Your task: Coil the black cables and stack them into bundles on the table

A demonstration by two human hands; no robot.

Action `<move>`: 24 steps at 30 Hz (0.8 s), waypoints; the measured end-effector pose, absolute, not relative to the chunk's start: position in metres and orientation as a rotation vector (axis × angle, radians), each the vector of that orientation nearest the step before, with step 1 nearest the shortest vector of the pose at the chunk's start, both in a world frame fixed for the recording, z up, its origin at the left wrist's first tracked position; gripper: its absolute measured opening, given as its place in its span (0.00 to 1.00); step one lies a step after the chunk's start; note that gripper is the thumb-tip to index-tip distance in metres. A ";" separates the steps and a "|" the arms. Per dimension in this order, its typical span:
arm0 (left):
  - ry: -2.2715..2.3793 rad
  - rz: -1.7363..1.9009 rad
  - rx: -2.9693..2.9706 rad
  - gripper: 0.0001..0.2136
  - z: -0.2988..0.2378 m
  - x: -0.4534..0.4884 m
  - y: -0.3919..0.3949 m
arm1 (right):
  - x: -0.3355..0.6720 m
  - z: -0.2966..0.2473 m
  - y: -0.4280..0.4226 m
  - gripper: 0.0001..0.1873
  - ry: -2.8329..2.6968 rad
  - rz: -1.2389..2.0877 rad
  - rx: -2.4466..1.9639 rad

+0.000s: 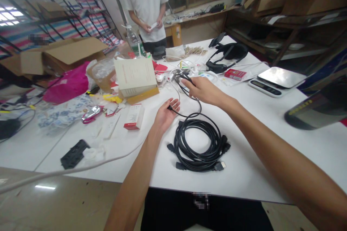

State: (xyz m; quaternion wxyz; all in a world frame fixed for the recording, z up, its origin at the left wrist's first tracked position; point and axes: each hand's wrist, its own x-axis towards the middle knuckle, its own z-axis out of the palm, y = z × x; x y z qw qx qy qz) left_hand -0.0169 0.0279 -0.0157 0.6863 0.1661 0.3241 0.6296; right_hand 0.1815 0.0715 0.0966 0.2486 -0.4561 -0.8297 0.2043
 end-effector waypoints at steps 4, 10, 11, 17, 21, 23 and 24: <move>0.739 1.414 0.367 0.10 -0.014 -0.016 0.028 | 0.192 0.108 0.073 0.36 -2.031 0.617 -1.127; 0.732 1.409 0.357 0.10 -0.017 -0.018 0.029 | 0.196 0.121 0.068 0.37 -2.029 0.568 -1.001; 0.734 1.409 0.352 0.09 -0.017 -0.018 0.028 | 0.195 0.122 0.067 0.35 -2.078 0.555 -1.018; 0.709 1.429 0.296 0.11 -0.013 -0.017 0.030 | 0.180 0.102 0.062 0.29 -2.456 0.456 -1.061; 0.661 1.456 0.262 0.14 -0.011 -0.020 0.032 | 0.164 0.081 0.056 0.22 -2.670 0.530 -0.995; 0.644 1.444 0.261 0.16 -0.010 -0.023 0.033 | 0.157 0.072 0.052 0.22 -2.734 0.470 -1.011; 0.629 1.442 0.256 0.16 -0.009 -0.024 0.032 | 0.155 0.068 0.050 0.24 -2.762 0.432 -1.040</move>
